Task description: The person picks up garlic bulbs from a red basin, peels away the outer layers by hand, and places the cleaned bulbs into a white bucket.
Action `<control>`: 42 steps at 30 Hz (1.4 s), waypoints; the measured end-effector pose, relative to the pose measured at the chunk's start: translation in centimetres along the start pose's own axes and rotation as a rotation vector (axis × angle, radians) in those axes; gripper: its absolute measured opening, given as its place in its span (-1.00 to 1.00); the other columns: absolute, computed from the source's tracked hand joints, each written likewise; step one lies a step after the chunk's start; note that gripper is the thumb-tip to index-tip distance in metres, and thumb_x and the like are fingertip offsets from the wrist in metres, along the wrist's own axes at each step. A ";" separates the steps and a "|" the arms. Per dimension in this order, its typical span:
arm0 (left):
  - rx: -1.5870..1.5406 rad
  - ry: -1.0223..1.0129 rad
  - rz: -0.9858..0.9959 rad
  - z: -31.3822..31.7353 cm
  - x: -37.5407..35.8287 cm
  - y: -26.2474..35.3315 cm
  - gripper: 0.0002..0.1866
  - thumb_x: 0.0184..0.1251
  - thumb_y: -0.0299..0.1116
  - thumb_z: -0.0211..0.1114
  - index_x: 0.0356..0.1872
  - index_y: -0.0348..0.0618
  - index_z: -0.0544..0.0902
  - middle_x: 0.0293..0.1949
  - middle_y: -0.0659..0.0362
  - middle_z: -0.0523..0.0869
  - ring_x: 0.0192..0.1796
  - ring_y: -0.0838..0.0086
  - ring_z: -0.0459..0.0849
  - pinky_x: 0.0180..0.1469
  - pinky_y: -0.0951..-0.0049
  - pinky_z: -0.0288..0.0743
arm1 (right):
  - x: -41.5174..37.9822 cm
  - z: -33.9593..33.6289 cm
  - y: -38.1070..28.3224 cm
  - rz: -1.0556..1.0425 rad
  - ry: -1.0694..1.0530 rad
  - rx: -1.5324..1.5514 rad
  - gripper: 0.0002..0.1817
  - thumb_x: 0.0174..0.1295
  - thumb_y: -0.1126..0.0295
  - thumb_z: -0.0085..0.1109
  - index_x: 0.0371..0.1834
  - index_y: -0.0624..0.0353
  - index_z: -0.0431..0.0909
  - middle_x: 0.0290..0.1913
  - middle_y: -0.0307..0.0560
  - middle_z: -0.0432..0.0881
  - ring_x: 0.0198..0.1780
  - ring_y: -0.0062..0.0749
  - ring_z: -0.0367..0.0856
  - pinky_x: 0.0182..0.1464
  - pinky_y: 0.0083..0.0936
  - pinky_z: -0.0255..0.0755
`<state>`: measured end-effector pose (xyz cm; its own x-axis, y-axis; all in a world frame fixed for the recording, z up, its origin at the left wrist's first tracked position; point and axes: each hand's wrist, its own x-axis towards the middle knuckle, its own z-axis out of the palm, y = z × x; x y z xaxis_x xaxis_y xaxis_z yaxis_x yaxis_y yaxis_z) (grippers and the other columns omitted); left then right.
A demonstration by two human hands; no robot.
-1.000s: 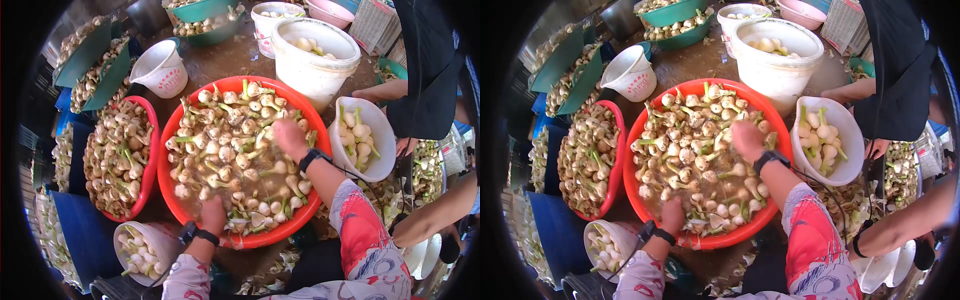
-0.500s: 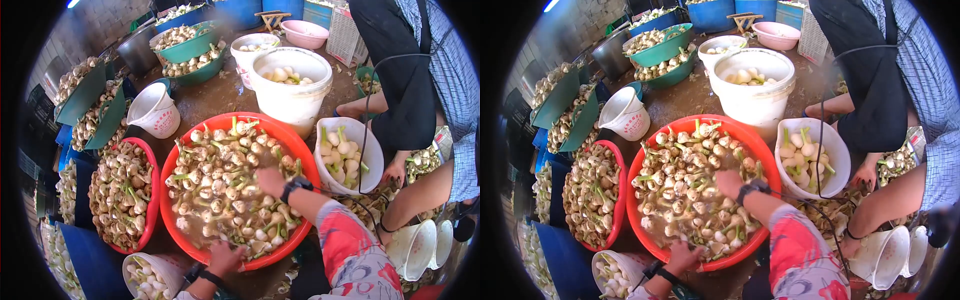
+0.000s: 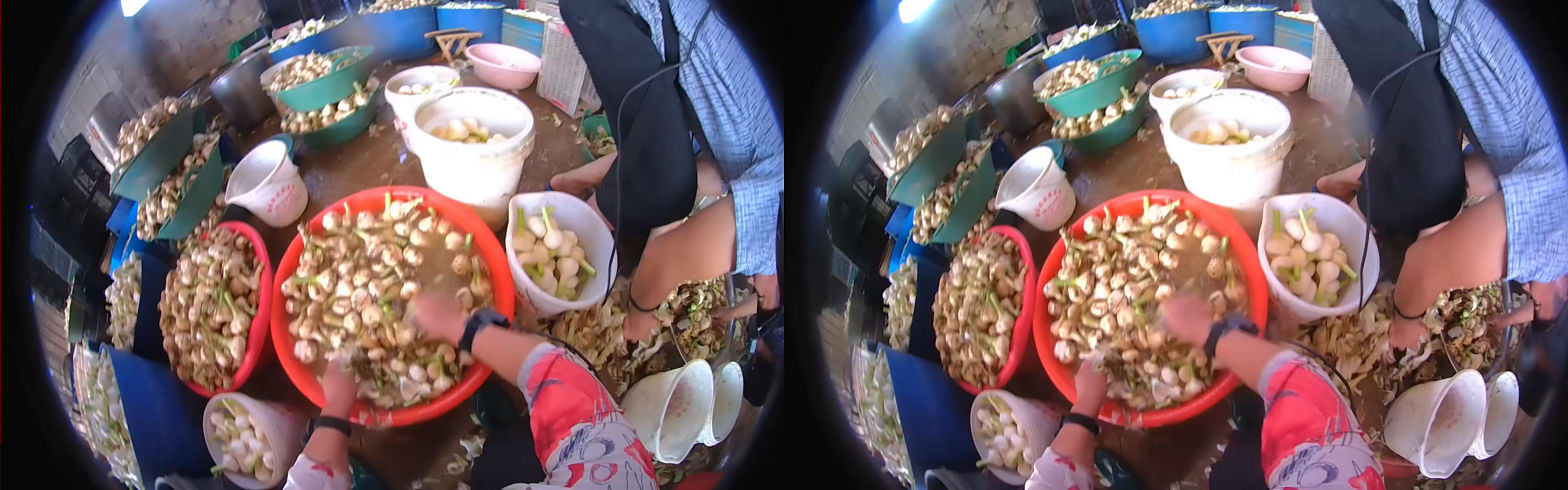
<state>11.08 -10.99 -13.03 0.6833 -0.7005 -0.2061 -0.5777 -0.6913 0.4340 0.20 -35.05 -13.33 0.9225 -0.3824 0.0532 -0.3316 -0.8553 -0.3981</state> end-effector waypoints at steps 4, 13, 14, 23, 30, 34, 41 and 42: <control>0.462 0.192 -0.221 -1.3 -4.0 4.0 -0.52 -0.16 -0.27 0.26 -0.12 -0.23 0.48 -0.05 -0.02 0.47 0.15 0.09 0.27 0.05 0.18 0.28 | 1.1 1.5 4.3 0.053 0.139 0.040 -0.72 0.06 0.23 -0.02 -0.54 0.25 0.51 -0.52 0.11 0.56 -0.50 -0.17 0.56 -0.47 -0.28 0.41; -1.111 0.398 0.427 -4.7 -7.7 15.2 -0.22 0.04 -0.16 0.29 0.22 -0.32 0.13 0.12 -0.02 0.33 0.17 0.32 0.30 0.19 0.36 0.13 | -4.2 -13.2 -10.3 0.576 -0.145 2.012 -0.60 0.26 0.06 -0.22 -0.16 0.20 0.36 -0.37 -0.03 0.57 -0.53 -0.30 0.58 -0.65 -0.46 0.47; -1.285 0.309 0.439 -6.0 -9.4 16.6 -0.21 0.04 -0.16 0.29 0.22 -0.32 0.10 0.11 0.03 0.33 0.14 0.37 0.31 0.17 0.43 0.15 | -5.4 -13.5 -12.1 0.563 -0.162 1.934 -0.60 0.26 0.05 -0.21 -0.22 0.19 0.40 -0.45 -0.08 0.55 -0.59 -0.38 0.54 -0.71 -0.54 0.38; -1.573 0.536 0.284 -7.0 -13.0 15.9 -0.69 0.23 -0.33 -0.14 -0.12 -0.31 0.43 -0.21 0.11 0.50 -0.14 0.48 0.44 -0.04 0.50 0.30 | -13.1 -19.3 -16.4 0.215 -0.253 0.874 -0.72 0.22 0.19 -0.10 -0.40 0.20 0.44 -0.64 -0.22 0.47 -0.61 -0.49 0.43 -0.53 -0.50 0.34; -1.601 0.651 0.160 -7.1 -14.4 16.3 -0.71 0.26 -0.36 -0.17 -0.16 -0.32 0.44 -0.22 0.10 0.50 -0.19 0.45 0.47 -0.12 0.50 0.36 | -14.4 -19.2 -18.5 -0.019 -0.199 0.451 -0.78 0.14 0.33 -0.11 -0.47 0.29 0.37 -0.55 0.15 0.48 -0.46 -0.04 0.50 -0.39 -0.24 0.32; -1.547 0.749 0.060 -7.1 -14.4 15.9 -0.71 0.26 -0.35 -0.16 -0.16 -0.31 0.44 -0.24 0.12 0.50 -0.20 0.46 0.47 -0.13 0.50 0.36 | -14.3 -17.4 -19.5 -0.199 0.047 0.263 -0.80 0.17 0.35 -0.13 -0.49 0.26 0.35 -0.61 0.12 0.45 -0.51 0.00 0.46 -0.43 -0.26 0.32; -2.288 0.621 -0.064 -8.6 -11.6 12.9 -0.74 0.21 -0.23 -0.08 -0.30 -0.17 0.48 -0.36 0.18 0.58 -0.28 0.40 0.55 -0.20 0.39 0.41 | -12.5 -15.1 -17.8 -0.046 -0.166 0.022 -0.78 0.08 0.33 -0.09 -0.43 0.30 0.43 -0.47 0.16 0.52 -0.40 0.09 0.50 -0.33 -0.18 0.36; -2.283 0.523 -0.126 -8.2 -10.9 11.6 -0.73 0.19 -0.22 -0.08 -0.30 -0.17 0.49 -0.36 0.18 0.59 -0.27 0.38 0.55 -0.20 0.37 0.42 | -11.6 -13.7 -15.8 0.021 -0.371 -0.051 -0.75 0.08 0.32 -0.10 -0.38 0.30 0.46 -0.42 0.14 0.54 -0.36 0.06 0.51 -0.29 -0.19 0.38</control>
<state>0.56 -9.88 1.41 0.8889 -0.3442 -0.3023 0.4493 0.7835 0.4292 -7.99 -21.89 4.84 0.9212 -0.2552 -0.2937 -0.3519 -0.8687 -0.3486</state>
